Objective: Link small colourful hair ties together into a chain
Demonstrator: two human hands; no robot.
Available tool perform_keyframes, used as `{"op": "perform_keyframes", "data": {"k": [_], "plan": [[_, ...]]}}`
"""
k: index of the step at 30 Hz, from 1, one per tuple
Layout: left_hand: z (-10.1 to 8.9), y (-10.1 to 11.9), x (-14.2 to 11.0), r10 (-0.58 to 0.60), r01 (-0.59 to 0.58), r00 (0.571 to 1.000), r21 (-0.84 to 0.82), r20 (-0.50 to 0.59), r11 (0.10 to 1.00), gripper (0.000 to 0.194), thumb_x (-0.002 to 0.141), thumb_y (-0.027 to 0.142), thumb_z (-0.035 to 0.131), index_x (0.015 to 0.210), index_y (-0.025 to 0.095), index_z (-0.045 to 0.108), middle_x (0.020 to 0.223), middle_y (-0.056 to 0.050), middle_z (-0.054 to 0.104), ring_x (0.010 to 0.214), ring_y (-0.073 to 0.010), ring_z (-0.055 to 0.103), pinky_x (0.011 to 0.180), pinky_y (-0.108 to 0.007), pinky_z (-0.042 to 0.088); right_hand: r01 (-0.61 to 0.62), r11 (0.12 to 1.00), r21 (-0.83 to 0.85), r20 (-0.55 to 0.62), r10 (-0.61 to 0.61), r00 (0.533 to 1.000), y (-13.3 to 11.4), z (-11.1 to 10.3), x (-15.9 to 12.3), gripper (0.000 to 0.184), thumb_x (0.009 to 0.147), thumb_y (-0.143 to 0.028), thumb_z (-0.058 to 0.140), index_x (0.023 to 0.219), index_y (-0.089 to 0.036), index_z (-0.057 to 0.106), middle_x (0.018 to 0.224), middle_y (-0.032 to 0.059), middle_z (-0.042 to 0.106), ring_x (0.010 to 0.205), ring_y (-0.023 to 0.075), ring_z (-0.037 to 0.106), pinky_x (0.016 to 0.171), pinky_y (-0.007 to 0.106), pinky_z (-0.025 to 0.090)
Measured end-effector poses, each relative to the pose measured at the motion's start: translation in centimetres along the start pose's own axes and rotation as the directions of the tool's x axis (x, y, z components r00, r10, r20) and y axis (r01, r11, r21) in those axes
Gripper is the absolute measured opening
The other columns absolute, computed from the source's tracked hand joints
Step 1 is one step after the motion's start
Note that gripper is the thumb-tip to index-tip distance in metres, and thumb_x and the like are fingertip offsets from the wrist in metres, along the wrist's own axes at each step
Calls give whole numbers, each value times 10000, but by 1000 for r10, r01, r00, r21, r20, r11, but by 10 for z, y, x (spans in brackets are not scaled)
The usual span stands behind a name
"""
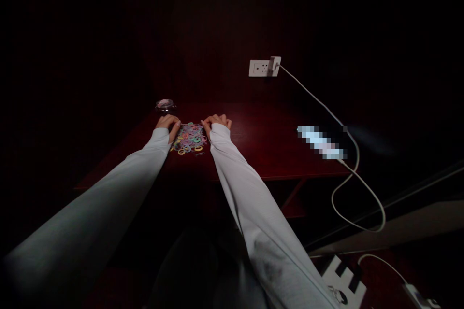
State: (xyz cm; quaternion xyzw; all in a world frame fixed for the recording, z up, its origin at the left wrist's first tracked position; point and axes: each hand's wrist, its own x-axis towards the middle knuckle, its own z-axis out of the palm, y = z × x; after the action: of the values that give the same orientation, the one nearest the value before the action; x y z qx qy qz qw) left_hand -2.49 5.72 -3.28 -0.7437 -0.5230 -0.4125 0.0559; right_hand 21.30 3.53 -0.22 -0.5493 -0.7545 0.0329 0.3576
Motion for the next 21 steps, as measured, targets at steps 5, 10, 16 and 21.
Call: {"op": "perform_keyframes", "data": {"k": [5, 10, 16, 21], "plan": [[-2, 6, 0, 92, -84, 987, -60, 132, 995, 211, 997, 382, 561, 888, 235, 666, 1028, -63, 737, 961, -251, 608, 954, -402, 489, 111, 994, 18, 65, -112, 992, -10, 4, 1, 368, 1111, -491, 526, 998, -276, 804, 1092, 40, 765, 1159, 256, 509, 1028, 401, 236], [-13, 24, -10, 114, -99, 989, -150, 94, 984, 255, 1025, 402, 526, 901, 241, 680, 1088, -61, 752, 982, -244, 613, 980, -399, 488, -57, 998, -22, -73, 55, 996, 23, -9, 12, 368, 1103, -481, 538, 967, -263, 800, 1068, 51, 742, 1143, 262, 492, 991, 400, 227], [-11, 28, -14, 38, -29, 998, -174, 48, 984, 247, 1018, 383, 530, 865, 254, 674, 1070, -47, 764, 994, -247, 603, 979, -393, 487, -250, 968, -26, -220, 238, 946, 78, -37, 10, 339, 1077, -468, 567, 967, -265, 815, 1059, 78, 722, 1132, 290, 455, 959, 415, 226], [-1, 8, -5, 7, 1, 999, -172, 44, 985, 264, 997, 398, 559, 805, 248, 661, 1010, -49, 759, 945, -246, 598, 946, -387, 490, -233, 971, -53, -157, 222, 962, 79, -39, 7, 362, 1051, -498, 611, 927, -254, 847, 1083, 106, 727, 1138, 310, 447, 970, 443, 242]]}}
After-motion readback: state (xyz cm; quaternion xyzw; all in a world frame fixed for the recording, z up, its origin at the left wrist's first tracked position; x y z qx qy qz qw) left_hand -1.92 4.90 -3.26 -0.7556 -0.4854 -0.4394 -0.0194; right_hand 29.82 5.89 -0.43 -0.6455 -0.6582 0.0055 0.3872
